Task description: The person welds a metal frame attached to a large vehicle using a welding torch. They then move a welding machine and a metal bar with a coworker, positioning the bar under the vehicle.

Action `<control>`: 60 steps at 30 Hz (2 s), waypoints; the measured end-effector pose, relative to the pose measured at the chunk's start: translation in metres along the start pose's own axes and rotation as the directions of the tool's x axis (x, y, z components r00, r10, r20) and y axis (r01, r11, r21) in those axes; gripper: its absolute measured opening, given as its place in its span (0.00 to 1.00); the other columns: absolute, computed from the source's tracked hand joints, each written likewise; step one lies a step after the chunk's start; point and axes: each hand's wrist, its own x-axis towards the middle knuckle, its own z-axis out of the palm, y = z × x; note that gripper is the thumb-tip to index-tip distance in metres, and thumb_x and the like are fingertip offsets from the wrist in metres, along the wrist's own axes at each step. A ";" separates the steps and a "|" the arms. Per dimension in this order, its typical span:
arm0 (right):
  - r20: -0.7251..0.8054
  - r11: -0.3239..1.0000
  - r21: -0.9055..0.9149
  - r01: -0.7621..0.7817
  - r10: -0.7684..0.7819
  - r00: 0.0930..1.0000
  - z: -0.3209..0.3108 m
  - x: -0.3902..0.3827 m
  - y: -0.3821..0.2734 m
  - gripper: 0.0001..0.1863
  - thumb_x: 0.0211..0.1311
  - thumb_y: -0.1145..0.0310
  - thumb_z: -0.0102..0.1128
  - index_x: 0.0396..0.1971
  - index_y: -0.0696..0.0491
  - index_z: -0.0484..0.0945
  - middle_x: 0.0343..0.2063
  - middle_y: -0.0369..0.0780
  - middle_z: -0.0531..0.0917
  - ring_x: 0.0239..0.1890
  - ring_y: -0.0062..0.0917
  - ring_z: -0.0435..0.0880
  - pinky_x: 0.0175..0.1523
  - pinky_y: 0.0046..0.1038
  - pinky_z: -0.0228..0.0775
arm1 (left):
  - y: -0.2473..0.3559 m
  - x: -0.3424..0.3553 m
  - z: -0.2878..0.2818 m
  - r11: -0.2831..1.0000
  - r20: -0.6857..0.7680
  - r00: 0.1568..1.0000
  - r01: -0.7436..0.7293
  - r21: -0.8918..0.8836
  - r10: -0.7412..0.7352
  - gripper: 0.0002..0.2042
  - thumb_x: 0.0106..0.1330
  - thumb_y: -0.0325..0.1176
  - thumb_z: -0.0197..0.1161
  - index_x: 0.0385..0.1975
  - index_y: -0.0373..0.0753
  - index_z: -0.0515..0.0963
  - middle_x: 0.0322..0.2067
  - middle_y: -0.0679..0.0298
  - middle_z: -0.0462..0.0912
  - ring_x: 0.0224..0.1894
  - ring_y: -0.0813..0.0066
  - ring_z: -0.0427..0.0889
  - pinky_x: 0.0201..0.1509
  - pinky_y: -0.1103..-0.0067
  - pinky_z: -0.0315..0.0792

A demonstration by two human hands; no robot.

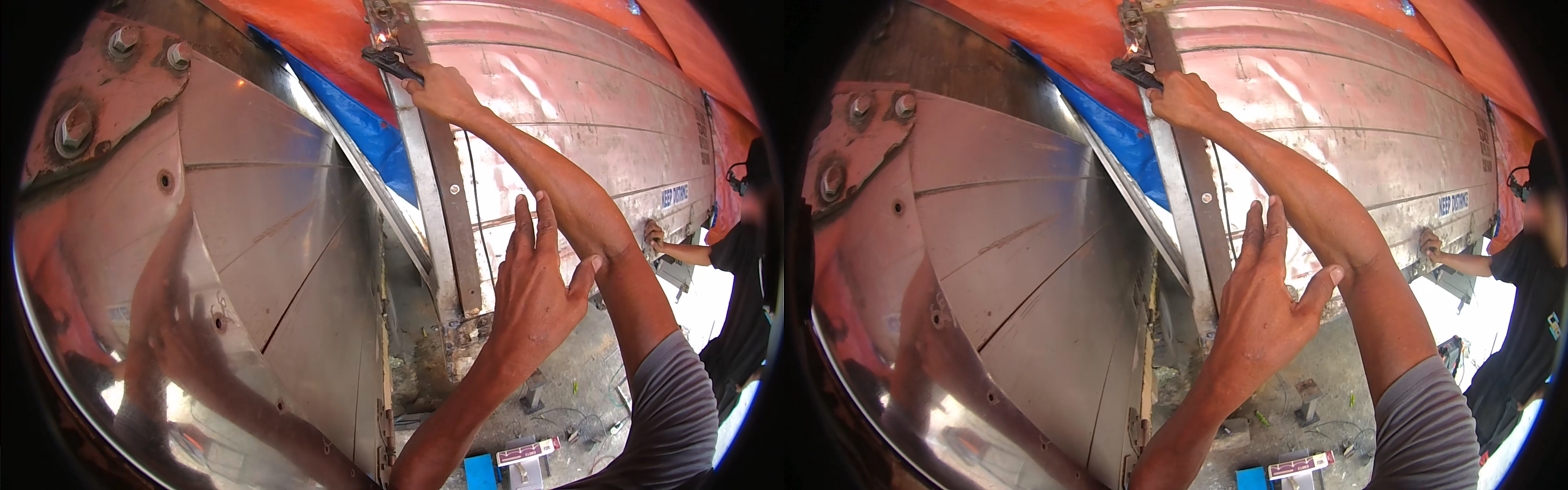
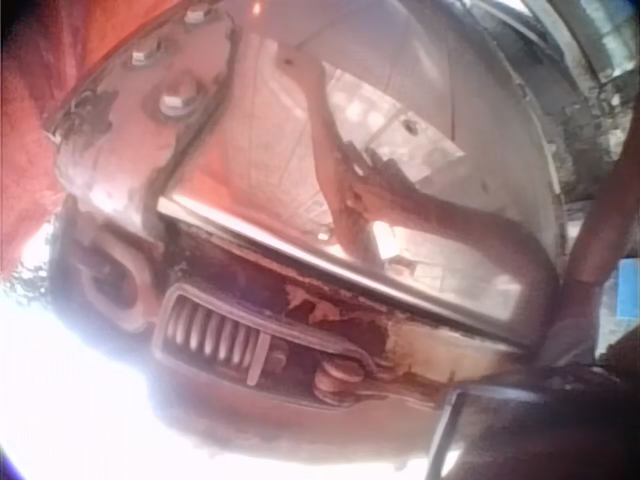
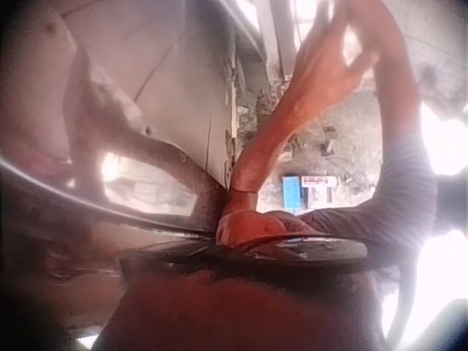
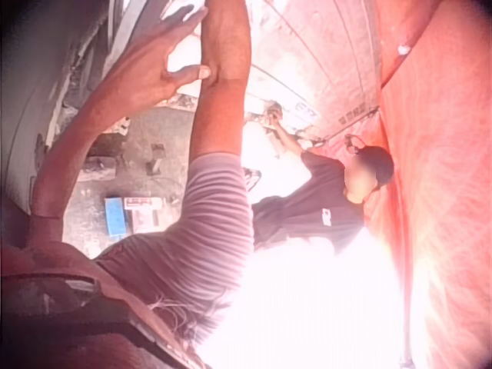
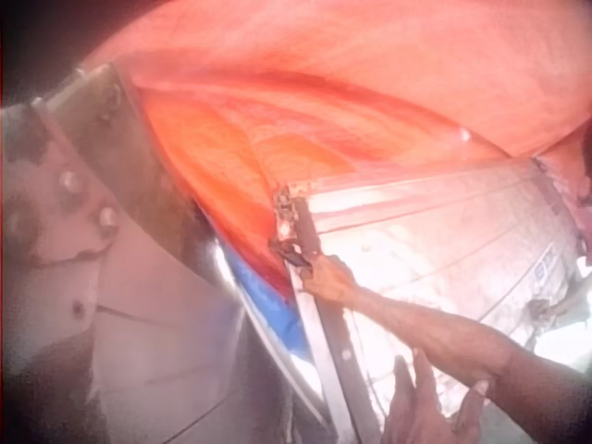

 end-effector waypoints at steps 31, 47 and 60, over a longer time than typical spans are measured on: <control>0.038 0.994 0.093 -0.054 0.051 0.998 -0.009 0.007 0.008 0.31 0.68 0.51 0.57 0.66 0.52 0.77 0.54 0.56 0.85 0.58 0.51 0.83 0.65 0.42 0.73 | 0.002 -0.002 0.004 1.000 0.005 1.000 -0.011 0.017 0.011 0.48 0.68 0.49 0.69 0.75 0.20 0.52 0.73 0.22 0.51 0.73 0.27 0.63 0.73 0.58 0.66; 0.031 0.992 0.124 -0.035 0.032 0.999 -0.013 0.005 0.003 0.32 0.70 0.49 0.56 0.65 0.57 0.78 0.53 0.57 0.86 0.57 0.48 0.86 0.65 0.39 0.74 | 0.003 -0.002 0.007 1.000 0.004 1.000 -0.013 0.000 0.013 0.48 0.69 0.49 0.69 0.75 0.21 0.52 0.73 0.23 0.51 0.71 0.27 0.66 0.70 0.57 0.71; 0.057 0.990 0.144 -0.009 0.001 0.998 -0.017 0.001 -0.003 0.36 0.72 0.48 0.53 0.68 0.61 0.73 0.57 0.57 0.83 0.62 0.47 0.83 0.70 0.37 0.69 | 0.005 -0.002 0.006 1.000 -0.001 1.000 -0.009 -0.017 0.009 0.48 0.69 0.49 0.69 0.75 0.20 0.51 0.74 0.24 0.50 0.73 0.28 0.62 0.72 0.56 0.68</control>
